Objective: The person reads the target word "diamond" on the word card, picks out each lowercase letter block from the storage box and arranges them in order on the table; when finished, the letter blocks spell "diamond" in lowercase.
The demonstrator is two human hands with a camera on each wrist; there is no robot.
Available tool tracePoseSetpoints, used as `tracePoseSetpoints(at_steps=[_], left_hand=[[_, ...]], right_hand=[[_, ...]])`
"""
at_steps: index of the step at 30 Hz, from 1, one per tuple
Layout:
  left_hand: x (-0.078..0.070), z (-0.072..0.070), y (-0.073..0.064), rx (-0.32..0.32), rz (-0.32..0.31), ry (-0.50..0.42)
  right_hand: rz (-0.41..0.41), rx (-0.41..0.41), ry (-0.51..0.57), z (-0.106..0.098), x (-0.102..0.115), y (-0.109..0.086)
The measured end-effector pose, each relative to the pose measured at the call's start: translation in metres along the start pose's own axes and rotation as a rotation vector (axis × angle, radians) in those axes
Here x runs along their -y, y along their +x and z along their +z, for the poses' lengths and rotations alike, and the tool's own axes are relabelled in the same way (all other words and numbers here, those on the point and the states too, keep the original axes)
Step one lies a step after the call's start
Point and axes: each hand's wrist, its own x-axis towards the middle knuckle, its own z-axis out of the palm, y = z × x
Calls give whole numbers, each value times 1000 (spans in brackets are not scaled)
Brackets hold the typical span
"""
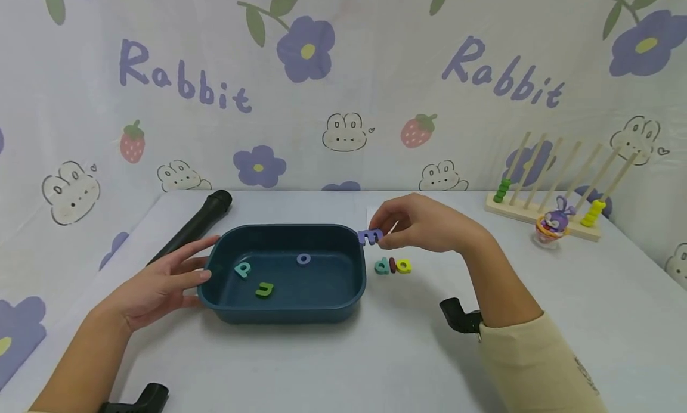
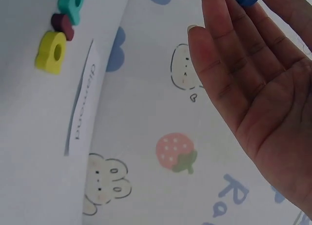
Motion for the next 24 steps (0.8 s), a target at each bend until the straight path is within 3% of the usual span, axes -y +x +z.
tracePoseSetpoints(at_steps=[24], left_hand=[[-2, 1, -1, -22, -8, 23]], right_hand=[[120, -32, -76, -24, -38, -32]])
